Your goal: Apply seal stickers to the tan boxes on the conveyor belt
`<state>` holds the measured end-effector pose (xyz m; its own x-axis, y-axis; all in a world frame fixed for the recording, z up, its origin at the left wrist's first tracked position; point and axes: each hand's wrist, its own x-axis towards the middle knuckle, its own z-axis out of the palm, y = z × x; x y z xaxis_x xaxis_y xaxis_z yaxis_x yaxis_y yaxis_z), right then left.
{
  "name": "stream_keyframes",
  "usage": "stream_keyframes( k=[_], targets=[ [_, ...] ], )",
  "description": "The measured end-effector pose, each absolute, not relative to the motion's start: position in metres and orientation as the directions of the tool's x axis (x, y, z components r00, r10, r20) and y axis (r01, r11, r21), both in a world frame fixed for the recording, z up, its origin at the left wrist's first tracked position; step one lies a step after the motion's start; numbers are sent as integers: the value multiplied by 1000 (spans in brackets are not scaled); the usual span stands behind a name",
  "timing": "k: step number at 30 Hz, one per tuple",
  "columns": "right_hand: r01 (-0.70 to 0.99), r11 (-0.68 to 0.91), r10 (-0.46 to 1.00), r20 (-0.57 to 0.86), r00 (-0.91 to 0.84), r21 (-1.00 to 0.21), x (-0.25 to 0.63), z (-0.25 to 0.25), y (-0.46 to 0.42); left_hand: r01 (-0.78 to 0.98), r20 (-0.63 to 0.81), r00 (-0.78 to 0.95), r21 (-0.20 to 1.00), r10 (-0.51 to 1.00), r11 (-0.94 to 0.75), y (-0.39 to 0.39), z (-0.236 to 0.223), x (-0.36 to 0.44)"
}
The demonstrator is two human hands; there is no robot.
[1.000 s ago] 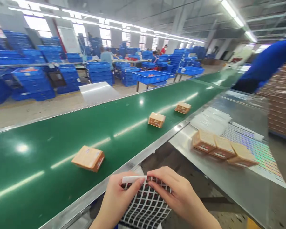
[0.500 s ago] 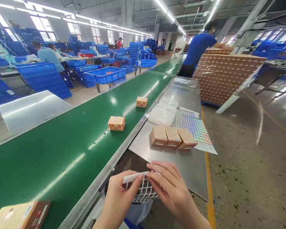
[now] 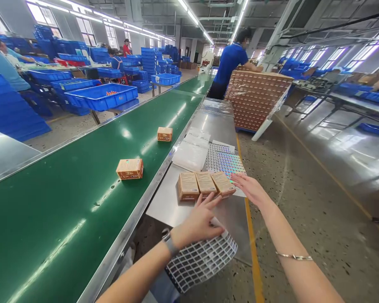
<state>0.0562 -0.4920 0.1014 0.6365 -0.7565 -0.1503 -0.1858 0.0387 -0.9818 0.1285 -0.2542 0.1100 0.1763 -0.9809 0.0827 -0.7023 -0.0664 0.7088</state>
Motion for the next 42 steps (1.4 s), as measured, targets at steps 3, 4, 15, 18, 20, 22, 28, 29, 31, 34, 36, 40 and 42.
stream_keyframes(
  k=[3,4,15,18,20,22,28,29,31,34,36,40,42],
  targets=[
    [-248,100,-710,-244,661,-964,70,90,-506,-759,84,95,651,-992,-17,-304,103,137],
    [-263,112,-698,-264,665,-958,72,86,-508,-773,75,80,634,-994,-14,-315,100,140],
    [-314,99,-699,-290,653,-944,73,44,-523,-849,-5,62,526,-998,-55,-336,84,140],
    [-319,49,-721,-254,645,-947,72,39,-523,-856,-12,57,514,-998,-54,-336,84,140],
    [-328,7,-733,-228,641,-945,72,36,-524,-858,-14,50,511,-999,-51,-336,85,141],
    [-342,-43,-746,-197,636,-939,71,35,-524,-859,-19,50,510,-999,-53,-337,85,142],
    [-393,-234,-790,-62,610,-890,74,33,-521,-849,-45,54,524,-997,-70,-338,86,141],
    [-401,-262,-796,-39,604,-877,75,33,-520,-844,-48,53,531,-997,-71,-339,87,141],
    [-420,-309,-808,2,590,-853,77,34,-518,-833,-53,50,549,-997,-71,-340,88,142],
    [-454,-358,-824,46,565,-816,79,40,-519,-803,-50,54,592,-997,-73,-342,93,144],
    [-472,-391,-816,61,575,-790,77,47,-520,-768,-36,60,636,-998,-69,-339,98,146],
    [-457,-507,-713,58,699,-731,65,59,-515,-649,-15,94,757,-995,-73,-313,104,145],
    [-439,-579,-637,45,769,-687,59,61,-509,-554,-42,155,824,-987,-122,-287,103,141]
  ],
)
